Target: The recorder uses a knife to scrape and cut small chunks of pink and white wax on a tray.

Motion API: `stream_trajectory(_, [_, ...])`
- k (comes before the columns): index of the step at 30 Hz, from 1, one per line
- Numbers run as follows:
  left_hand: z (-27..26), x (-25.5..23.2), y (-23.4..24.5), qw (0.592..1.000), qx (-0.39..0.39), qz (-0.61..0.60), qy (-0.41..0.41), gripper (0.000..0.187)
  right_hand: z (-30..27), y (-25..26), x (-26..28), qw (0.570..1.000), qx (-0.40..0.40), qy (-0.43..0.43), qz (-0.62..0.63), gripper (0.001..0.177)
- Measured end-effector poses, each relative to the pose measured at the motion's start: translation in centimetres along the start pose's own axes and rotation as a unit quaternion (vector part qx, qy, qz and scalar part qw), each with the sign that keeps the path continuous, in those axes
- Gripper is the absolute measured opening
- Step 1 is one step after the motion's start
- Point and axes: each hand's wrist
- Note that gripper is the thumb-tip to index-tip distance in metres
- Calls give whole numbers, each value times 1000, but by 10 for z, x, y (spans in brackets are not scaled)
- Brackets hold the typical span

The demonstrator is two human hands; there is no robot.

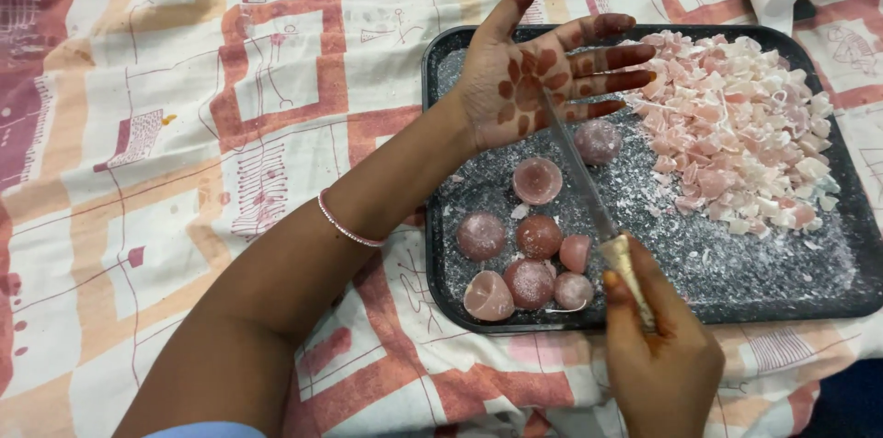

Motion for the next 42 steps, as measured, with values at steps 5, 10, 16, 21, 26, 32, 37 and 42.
stream_trajectory(5, [0, 0, 2, 1000, -18, 11, -4, 90, 1, 7, -8, 1000, -30, 1, 5, 41])
stream_trajectory(10, [2, 2, 9, 1000, -7, -7, -10, 89, -7, 1, -1, 998, 32, 28, 45, 41])
stream_trajectory(16, [14, 7, 6, 996, -29, 81, -24, 85, 3, 28, -40, 999, -32, -3, -6, 41])
stream_trajectory(21, [11, 37, -8, 783, -132, 605, 54, 65, 18, 56, -68, 999, -25, -41, 23, 38])
stream_trajectory(26, [6, 49, -9, 486, -72, 868, 75, 69, 31, 46, -86, 997, -55, -44, 36, 37])
stream_trajectory(32, [13, 50, -4, 475, -80, 876, 22, 62, 56, 45, -86, 998, -52, 7, -39, 43])
stream_trajectory(37, [7, 44, 4, 455, -95, 884, 45, 65, 59, 29, -67, 996, -51, 78, 4, 36])
stream_trajectory(42, [10, 51, 7, 452, -100, 884, 65, 70, 134, 71, -286, 1000, -23, 20, 5, 33])
Point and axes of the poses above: each hand's wrist, its own z-axis towards the middle knuckle, its own y-axis out of the back of the hand, x = y × z, and after that the axes turned 4 degrees about x, right-handed
